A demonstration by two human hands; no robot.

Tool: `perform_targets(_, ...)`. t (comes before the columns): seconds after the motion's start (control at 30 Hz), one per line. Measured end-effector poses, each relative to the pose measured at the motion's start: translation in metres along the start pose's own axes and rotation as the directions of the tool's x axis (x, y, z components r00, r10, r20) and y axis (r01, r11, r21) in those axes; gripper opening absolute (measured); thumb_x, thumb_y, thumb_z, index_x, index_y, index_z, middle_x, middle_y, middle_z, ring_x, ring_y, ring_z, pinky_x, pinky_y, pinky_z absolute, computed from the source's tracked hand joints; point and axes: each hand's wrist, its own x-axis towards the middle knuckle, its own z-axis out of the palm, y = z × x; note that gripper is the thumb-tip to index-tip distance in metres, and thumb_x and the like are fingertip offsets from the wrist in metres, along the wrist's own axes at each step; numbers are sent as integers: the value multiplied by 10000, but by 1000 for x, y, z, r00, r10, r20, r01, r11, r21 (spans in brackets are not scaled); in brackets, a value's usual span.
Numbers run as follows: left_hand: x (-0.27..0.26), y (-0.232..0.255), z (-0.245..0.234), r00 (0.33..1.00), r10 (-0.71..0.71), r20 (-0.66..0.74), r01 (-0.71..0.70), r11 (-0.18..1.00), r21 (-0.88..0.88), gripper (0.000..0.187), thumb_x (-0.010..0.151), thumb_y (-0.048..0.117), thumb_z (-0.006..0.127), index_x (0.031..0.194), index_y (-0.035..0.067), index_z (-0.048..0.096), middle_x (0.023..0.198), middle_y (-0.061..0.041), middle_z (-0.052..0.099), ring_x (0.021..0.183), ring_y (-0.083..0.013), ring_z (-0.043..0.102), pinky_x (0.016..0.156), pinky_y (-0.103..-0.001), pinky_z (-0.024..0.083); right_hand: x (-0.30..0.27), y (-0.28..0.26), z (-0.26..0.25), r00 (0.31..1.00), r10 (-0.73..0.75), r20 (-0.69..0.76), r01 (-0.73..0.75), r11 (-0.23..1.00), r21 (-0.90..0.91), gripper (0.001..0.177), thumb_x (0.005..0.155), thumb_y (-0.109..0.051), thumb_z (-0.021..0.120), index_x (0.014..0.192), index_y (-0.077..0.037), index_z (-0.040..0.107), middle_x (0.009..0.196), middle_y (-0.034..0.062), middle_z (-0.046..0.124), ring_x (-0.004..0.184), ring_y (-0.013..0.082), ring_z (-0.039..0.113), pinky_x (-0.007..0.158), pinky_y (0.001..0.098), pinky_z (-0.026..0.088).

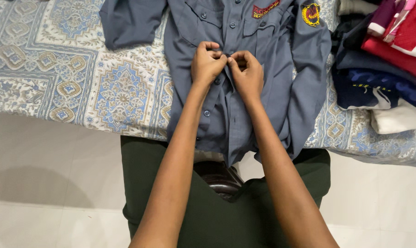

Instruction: The person buttons a grey long-sleeved shirt by hand while it lies on a bed.

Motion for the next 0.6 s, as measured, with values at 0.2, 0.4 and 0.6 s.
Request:
perform_targets(0.2, -8, 2, -3, 998, 70, -3, -70, 995, -72, 342, 794, 143, 827, 1048, 85, 605, 887, -20, 807, 657, -101, 692, 635, -267, 541, 8, 14, -1, 999, -40, 18, 39, 998, 50, 113, 951, -134, 727, 990, -31, 702, 874, 28, 764, 795, 92, 733, 733, 241, 557)
perform_targets(0.4, -19, 9, -9, 973, 227, -31, -228, 974, -18, 240, 844, 154, 800, 997, 85, 629, 870, -42, 799, 568, -118, 662, 568, -286, 526, 7, 10, 0, 998, -57, -17, 58, 998, 25, 118, 954, -133, 729, 981, -25, 692, 874, 40, 767, 781, 106, 746, 719, 256, 568)
perform_targets(0.6, -34, 20, -14, 936, 352, -21, -348, 932, 103, 191, 879, 209, 748, 1001, 104, 645, 904, -52, 780, 626, -181, 722, 613, -350, 555, 5, 11, -3, 986, -165, 11, 165, 985, -40, 116, 967, -126, 729, 973, -14, 698, 884, 66, 767, 795, 158, 772, 717, 280, 578)
